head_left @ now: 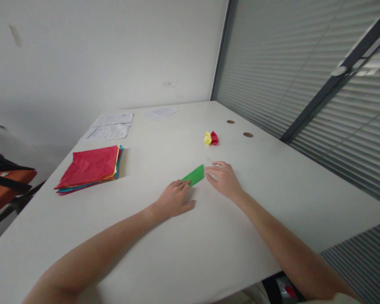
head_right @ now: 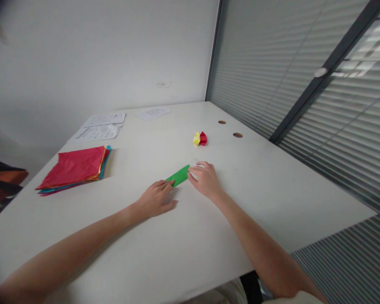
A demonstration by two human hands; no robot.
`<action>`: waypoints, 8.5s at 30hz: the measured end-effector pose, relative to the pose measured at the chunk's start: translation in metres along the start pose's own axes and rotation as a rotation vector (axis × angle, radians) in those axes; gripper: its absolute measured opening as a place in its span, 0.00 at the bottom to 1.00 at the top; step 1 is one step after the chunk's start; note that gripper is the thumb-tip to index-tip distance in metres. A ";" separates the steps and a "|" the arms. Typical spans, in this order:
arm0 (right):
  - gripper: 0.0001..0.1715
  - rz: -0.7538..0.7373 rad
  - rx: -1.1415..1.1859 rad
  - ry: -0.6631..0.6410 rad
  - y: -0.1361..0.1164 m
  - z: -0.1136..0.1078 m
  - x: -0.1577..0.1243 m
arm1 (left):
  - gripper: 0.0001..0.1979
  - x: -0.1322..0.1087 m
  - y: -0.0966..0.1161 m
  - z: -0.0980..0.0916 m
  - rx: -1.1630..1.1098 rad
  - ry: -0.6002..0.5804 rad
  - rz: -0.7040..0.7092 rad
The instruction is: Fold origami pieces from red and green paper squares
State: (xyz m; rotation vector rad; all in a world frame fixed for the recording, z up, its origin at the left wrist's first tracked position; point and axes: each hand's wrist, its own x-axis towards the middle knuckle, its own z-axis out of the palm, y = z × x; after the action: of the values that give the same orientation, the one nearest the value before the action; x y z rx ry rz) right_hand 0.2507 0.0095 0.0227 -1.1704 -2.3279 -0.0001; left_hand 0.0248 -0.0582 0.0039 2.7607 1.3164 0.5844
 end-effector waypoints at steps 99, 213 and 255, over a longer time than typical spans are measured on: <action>0.31 0.226 0.851 0.034 -0.047 0.038 0.008 | 0.21 0.015 -0.011 0.004 -1.642 0.339 -0.792; 0.14 0.210 -0.204 -0.344 -0.091 0.013 0.015 | 0.12 0.018 -0.005 -0.032 0.192 0.003 -0.381; 0.10 -0.082 -0.111 -0.332 -0.061 0.017 0.007 | 0.12 0.014 -0.019 -0.010 -0.108 0.029 -0.247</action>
State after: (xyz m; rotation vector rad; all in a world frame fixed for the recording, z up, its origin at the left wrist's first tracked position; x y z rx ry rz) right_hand 0.1937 -0.0198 0.0254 -1.2033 -2.6960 0.0393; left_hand 0.0155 -0.0368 0.0140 2.4634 1.5509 0.6581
